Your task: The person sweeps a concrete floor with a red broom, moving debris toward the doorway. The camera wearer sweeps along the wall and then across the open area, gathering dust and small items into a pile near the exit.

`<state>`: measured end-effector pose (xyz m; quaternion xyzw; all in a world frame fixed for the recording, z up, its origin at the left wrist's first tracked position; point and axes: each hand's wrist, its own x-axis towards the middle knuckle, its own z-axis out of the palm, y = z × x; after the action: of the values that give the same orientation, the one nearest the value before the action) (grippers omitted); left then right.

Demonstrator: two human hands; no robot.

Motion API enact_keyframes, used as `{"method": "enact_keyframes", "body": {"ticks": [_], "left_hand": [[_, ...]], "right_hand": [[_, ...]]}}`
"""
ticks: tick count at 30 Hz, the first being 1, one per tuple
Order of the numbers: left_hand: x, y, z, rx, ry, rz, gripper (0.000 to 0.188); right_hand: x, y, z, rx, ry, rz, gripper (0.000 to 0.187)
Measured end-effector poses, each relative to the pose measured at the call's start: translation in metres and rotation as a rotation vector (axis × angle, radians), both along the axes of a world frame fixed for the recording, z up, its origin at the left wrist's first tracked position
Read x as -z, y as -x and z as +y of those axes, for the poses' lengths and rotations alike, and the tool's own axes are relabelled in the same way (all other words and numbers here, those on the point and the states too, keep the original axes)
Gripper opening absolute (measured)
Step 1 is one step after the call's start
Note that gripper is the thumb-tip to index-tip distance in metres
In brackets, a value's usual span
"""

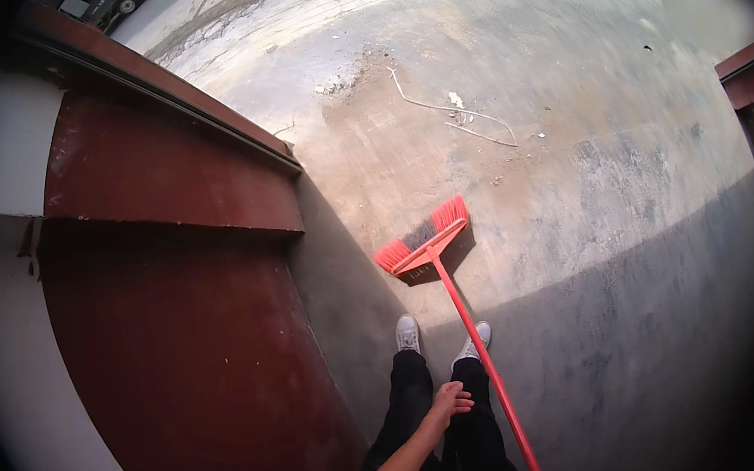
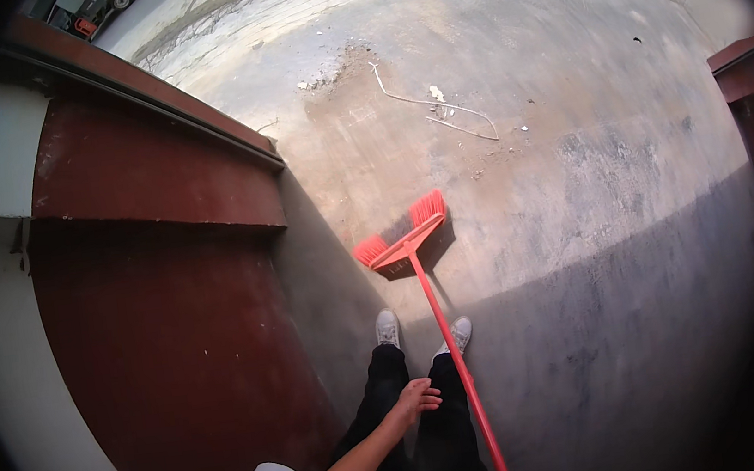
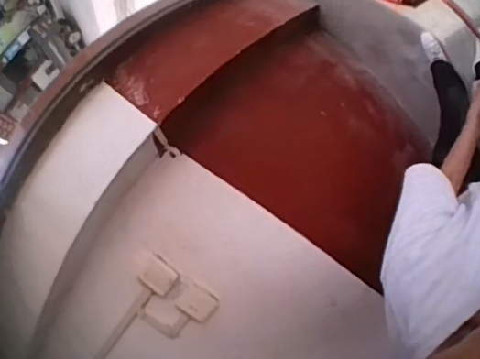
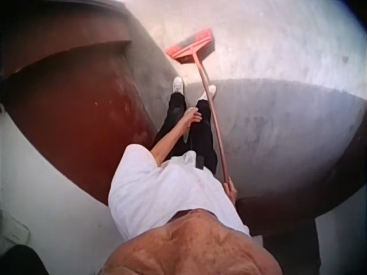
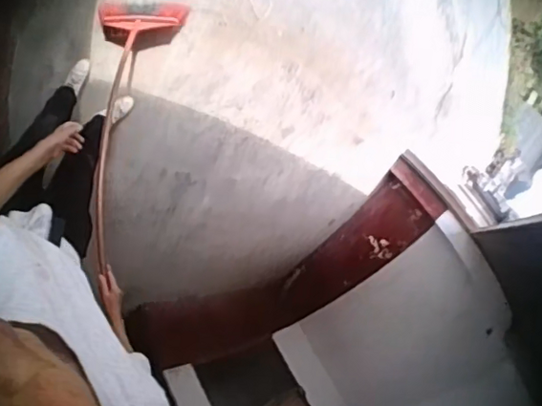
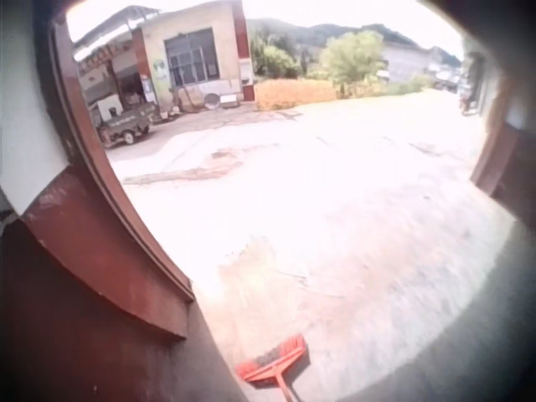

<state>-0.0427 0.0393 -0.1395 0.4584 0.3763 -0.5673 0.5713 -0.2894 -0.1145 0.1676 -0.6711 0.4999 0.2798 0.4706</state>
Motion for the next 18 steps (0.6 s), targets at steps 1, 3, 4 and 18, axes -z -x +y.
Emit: {"method": "enact_keyframes", "body": {"ticks": [1,3,4,18], "left_hand": [[0.000,0.002,0.006,0.018,-0.023,-0.009,0.033],[0.006,0.007,0.018,0.085,-0.022,0.037,0.032],[0.009,0.008,0.024,0.117,-0.024,0.059,0.032],[-0.024,-0.066,0.008,-0.196,0.192,-0.109,0.036]], "right_hand": [[-0.008,0.011,0.007,0.067,-0.024,0.044,0.039],[0.001,0.023,0.016,0.016,-0.015,0.136,0.038],[0.010,0.026,0.021,-0.012,-0.013,0.182,0.038],[0.081,-0.123,0.088,0.114,-0.142,-0.123,0.037]]}}
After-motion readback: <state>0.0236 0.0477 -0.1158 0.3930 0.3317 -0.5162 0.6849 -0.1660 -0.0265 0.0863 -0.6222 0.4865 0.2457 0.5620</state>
